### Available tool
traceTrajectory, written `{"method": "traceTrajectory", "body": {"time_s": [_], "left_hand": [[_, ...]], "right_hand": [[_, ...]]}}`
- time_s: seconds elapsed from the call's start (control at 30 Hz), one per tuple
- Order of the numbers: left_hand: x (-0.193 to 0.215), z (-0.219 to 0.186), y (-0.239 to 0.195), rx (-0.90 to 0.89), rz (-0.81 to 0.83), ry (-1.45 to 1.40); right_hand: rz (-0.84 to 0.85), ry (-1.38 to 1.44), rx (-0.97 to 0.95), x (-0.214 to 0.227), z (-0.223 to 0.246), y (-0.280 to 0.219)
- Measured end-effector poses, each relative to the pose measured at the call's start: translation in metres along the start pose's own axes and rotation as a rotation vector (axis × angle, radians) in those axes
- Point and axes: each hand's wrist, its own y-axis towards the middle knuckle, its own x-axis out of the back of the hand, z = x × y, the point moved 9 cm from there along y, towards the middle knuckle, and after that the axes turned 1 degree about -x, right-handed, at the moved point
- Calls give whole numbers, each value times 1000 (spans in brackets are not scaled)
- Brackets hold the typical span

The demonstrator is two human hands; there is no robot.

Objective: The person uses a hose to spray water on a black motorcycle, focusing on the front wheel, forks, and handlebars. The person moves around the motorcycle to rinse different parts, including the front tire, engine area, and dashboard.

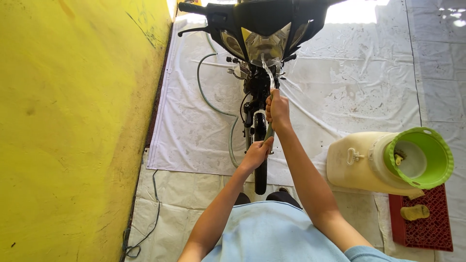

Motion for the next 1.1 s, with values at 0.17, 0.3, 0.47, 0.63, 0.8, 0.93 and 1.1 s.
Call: {"method": "traceTrajectory", "body": {"time_s": [0.17,0.3,0.47,0.63,0.8,0.93,1.1], "left_hand": [[-2,-19,11,-38,-6,-22],[-2,-32,16,-56,-11,-13],[5,-42,24,-66,-29,4],[14,-41,22,-62,-45,-10],[17,-35,25,-60,-43,-4],[17,-46,28,-84,-43,17],[6,-33,19,-62,-11,23]], "right_hand": [[15,-9,40,-7,25,2],[19,-16,85,-8,41,2],[23,30,112,-14,51,7],[27,37,124,-22,55,6],[26,57,93,-20,46,14],[15,70,111,-19,58,10],[6,5,84,-9,37,11]]}}
